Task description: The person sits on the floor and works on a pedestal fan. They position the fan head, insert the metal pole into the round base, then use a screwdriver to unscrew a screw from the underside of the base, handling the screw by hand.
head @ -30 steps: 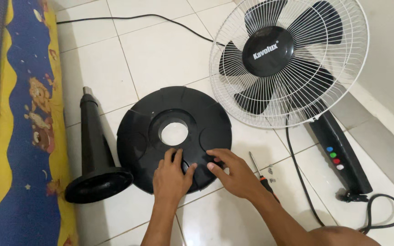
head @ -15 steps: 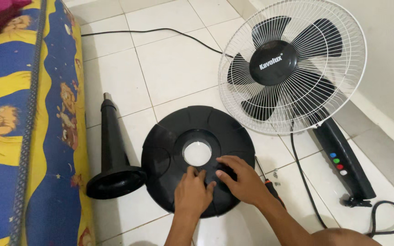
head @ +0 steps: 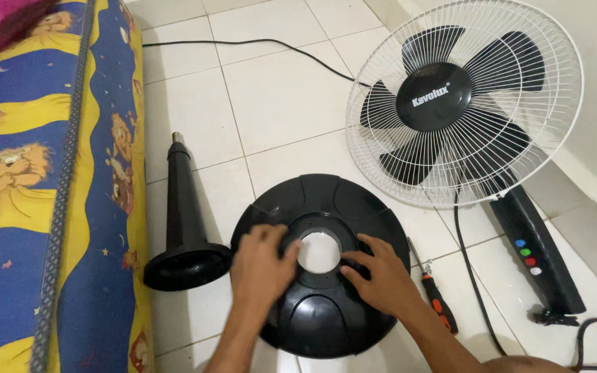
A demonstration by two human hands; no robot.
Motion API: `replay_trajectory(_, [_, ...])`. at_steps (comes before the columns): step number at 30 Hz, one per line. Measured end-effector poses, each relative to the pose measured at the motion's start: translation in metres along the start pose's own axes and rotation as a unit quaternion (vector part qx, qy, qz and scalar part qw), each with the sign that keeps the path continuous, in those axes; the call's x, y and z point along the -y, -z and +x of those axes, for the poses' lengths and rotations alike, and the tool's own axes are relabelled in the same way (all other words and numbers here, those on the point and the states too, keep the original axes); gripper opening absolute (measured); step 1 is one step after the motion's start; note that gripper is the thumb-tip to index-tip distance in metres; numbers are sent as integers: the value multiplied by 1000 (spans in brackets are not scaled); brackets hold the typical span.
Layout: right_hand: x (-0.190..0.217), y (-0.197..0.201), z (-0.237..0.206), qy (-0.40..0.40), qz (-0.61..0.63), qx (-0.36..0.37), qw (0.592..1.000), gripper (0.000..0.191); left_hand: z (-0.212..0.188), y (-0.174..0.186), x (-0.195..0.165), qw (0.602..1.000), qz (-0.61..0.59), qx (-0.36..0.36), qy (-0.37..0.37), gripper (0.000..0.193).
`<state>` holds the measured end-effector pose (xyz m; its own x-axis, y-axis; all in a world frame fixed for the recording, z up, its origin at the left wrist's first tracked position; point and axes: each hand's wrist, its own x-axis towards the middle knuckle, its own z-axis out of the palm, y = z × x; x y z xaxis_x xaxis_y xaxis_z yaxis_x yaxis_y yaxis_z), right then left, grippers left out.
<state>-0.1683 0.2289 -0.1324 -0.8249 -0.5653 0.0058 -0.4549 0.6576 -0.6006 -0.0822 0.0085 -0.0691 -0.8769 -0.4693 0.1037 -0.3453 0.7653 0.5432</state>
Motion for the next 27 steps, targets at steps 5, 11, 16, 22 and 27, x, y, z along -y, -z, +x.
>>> replay_trajectory(5, [5, 0, 2, -1, -7, -6, 1000, 34, 58, 49, 76, 980, 94, -170, 46, 44])
replay_trajectory(11, [6, -1, 11, -12, -18, 3, 1000, 36, 105, 76, 147, 961, 134, -27, 240, 64])
replay_trajectory(16, [9, -6, 16, -12, -25, -11, 1000, 33, 120, 65, 158, 957, 151, 7, 248, 73])
replay_trajectory(22, [4, -15, 19, 0, -24, -22, 999, 32, 125, 55, 150, 945, 165, 35, 280, 86])
replay_trajectory(27, [1, -23, 21, 45, -39, -62, 996, 33, 134, 58, 163, 915, 113, 108, 373, 117])
